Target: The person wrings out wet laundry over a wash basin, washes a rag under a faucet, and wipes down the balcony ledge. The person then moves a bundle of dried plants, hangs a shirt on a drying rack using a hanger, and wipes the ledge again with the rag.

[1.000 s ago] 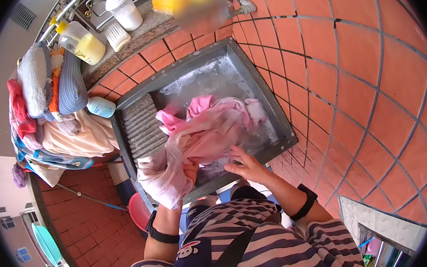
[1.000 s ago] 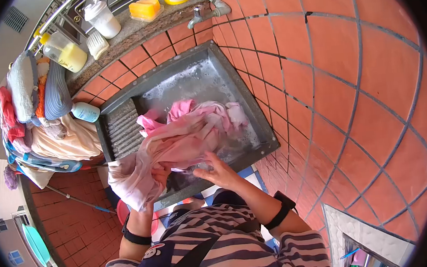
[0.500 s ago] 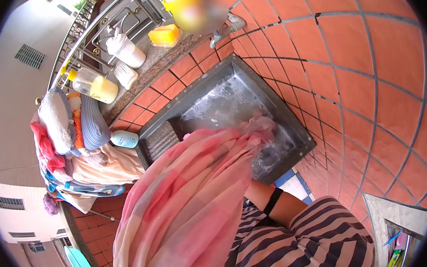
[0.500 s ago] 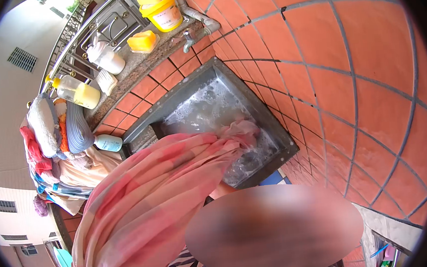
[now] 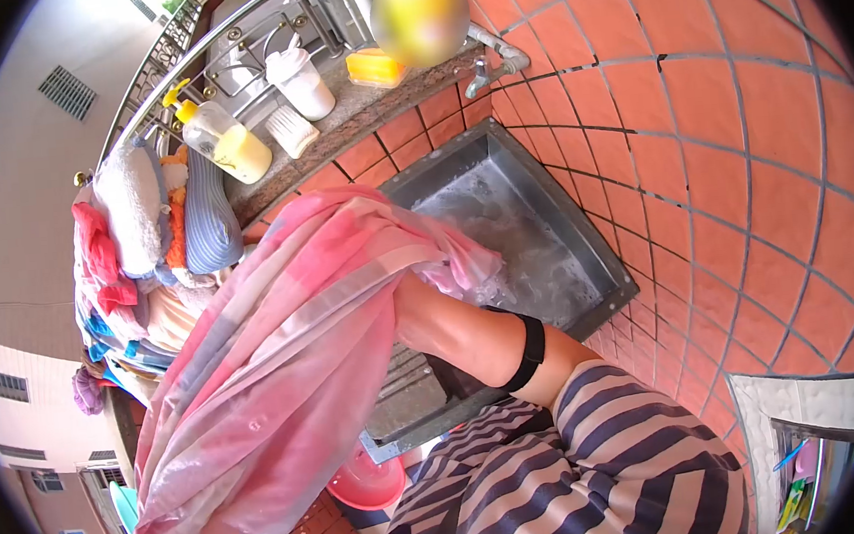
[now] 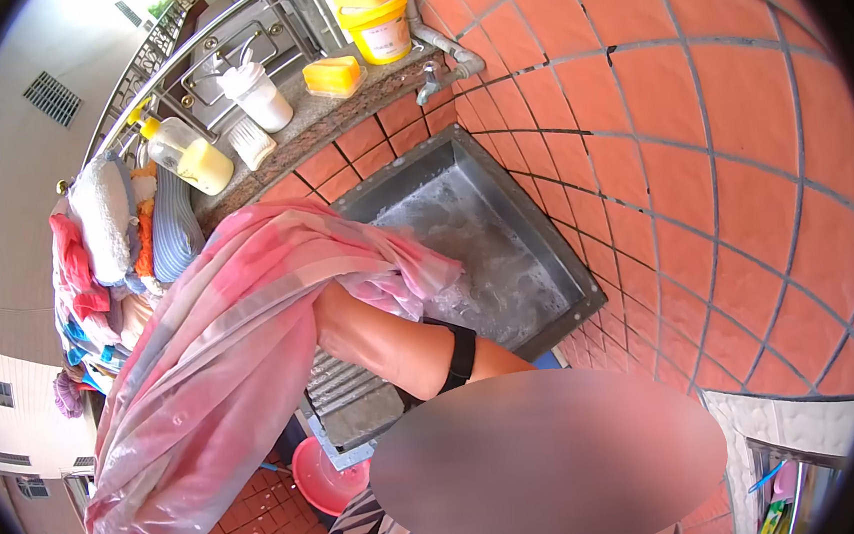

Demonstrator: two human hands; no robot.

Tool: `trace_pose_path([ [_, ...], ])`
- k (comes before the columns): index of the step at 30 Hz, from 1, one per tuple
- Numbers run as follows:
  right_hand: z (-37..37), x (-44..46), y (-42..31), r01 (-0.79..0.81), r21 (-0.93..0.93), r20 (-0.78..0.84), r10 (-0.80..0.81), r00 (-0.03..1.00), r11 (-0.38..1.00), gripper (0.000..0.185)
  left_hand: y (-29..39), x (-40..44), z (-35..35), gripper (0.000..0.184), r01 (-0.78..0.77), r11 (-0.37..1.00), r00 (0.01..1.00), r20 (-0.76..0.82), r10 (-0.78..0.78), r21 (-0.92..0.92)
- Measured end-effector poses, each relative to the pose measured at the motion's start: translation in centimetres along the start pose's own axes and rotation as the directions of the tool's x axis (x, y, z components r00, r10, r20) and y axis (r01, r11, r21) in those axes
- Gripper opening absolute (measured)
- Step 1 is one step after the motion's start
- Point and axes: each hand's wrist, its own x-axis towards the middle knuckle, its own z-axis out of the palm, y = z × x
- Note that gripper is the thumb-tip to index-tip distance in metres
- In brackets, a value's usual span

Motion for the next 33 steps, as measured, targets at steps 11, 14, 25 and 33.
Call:
trace_pose_path([
  [11,-7.0,1.0,16.6,-0.416,-0.025,-0.376,0.377,0.846,0.909,0.047,-3.0,-4.1,5.7,0.03,0.001,0.961,1.0,0.027,-0.008,0.275],
  [14,-14.9,-2.5,22.6,-0.728,-0.173,-0.697,0.44,0.566,0.663,0.037,-11.6,-1.7,2.5,0.039,0.454,0.876,0.841,0.247,-0.482,0.163],
  [25,-39.6,-5.4,5.1,-0.7,-0.662,-0.668,-0.212,0.713,-0.268,0.036,-30.7,-4.6,13.3,0.049,-0.075,0.228,0.856,0.18,-0.485,0.971],
  [33,-45.3,9.8,6.6,-0.603,-0.603,-0.65,-0.117,0.751,-0.522,0.05,-32.9,-2.8,17.1,0.032,0.032,0.19,0.893,0.057,-0.447,0.981],
])
